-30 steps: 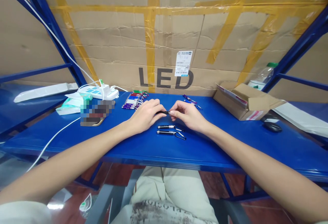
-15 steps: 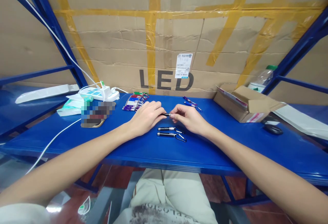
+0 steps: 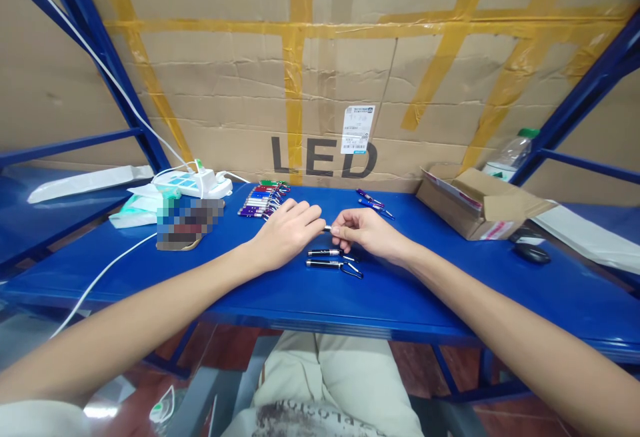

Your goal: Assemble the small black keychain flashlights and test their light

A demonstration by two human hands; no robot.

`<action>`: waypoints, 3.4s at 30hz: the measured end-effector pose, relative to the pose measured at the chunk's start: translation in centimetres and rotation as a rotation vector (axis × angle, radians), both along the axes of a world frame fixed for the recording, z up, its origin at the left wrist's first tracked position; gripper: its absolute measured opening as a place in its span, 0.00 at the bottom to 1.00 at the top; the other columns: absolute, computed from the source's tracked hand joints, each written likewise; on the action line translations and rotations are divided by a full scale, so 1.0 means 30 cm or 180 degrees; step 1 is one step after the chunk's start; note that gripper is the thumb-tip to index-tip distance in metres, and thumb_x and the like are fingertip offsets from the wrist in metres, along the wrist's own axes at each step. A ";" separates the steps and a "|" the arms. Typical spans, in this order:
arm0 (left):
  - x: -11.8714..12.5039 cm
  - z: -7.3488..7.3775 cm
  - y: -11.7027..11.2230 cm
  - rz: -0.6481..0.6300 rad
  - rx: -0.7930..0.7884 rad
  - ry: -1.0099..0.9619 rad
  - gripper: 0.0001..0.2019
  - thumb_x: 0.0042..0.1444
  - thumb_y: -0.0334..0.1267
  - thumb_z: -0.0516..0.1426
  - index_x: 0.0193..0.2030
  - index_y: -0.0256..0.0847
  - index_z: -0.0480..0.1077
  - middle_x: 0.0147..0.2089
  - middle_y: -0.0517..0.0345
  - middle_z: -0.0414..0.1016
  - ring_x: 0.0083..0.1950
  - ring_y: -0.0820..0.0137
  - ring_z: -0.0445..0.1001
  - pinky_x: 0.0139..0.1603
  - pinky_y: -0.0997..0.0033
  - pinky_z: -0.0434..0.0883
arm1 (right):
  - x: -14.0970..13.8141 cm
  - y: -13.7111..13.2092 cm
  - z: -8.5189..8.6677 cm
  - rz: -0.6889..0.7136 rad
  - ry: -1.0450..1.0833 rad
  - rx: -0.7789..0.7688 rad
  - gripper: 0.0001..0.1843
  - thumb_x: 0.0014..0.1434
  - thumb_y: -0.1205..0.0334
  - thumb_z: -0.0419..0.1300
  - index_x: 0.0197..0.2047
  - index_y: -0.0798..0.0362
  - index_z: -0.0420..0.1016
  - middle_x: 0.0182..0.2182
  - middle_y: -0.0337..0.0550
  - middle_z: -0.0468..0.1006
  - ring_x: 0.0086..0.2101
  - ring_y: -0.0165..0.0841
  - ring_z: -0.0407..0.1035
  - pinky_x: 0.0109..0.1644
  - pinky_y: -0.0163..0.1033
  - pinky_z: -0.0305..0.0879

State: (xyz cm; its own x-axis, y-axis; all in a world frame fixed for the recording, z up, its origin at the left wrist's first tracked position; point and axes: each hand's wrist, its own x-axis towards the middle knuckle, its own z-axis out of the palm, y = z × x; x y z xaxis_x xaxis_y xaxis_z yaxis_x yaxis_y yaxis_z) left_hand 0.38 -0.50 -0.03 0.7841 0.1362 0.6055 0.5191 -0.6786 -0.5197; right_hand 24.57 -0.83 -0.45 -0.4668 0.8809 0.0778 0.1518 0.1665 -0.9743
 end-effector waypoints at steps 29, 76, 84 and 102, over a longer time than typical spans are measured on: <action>-0.021 -0.016 0.034 0.0053 -0.1203 -0.0165 0.16 0.79 0.44 0.51 0.45 0.39 0.76 0.42 0.52 0.72 0.42 0.61 0.68 0.44 0.63 0.62 | -0.001 0.006 -0.023 -0.0058 -0.0454 0.0863 0.18 0.69 0.44 0.65 0.39 0.50 0.73 0.31 0.39 0.81 0.27 0.29 0.70 0.32 0.36 0.69; -0.019 -0.001 0.025 -0.0166 -0.1478 -0.0396 0.16 0.79 0.47 0.52 0.46 0.39 0.74 0.43 0.53 0.73 0.43 0.62 0.69 0.46 0.63 0.64 | -0.001 -0.023 0.018 -0.0120 -0.0497 0.0838 0.20 0.69 0.42 0.63 0.35 0.50 0.72 0.26 0.36 0.75 0.26 0.30 0.65 0.31 0.37 0.61; -0.017 0.000 0.024 -0.0189 -0.1359 -0.0321 0.15 0.79 0.46 0.52 0.45 0.39 0.73 0.43 0.53 0.73 0.42 0.62 0.70 0.45 0.63 0.63 | 0.000 -0.019 0.019 -0.0079 -0.0413 0.0661 0.22 0.67 0.41 0.64 0.32 0.51 0.70 0.24 0.34 0.71 0.24 0.28 0.61 0.28 0.36 0.55; -0.018 -0.002 0.029 -0.0328 -0.1757 -0.0515 0.14 0.77 0.46 0.54 0.47 0.39 0.75 0.45 0.52 0.74 0.46 0.62 0.72 0.49 0.62 0.69 | -0.004 -0.004 -0.004 -0.0111 -0.0500 0.0622 0.26 0.69 0.36 0.60 0.33 0.50 0.68 0.26 0.35 0.70 0.26 0.30 0.63 0.31 0.37 0.61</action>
State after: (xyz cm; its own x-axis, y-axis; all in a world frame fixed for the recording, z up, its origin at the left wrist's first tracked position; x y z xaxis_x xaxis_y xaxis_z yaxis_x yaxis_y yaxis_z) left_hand -0.14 0.37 -0.07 0.7136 0.3934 0.5796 0.4793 -0.8776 0.0056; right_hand 24.46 -0.96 -0.56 -0.4562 0.8721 0.1771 0.3077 0.3413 -0.8882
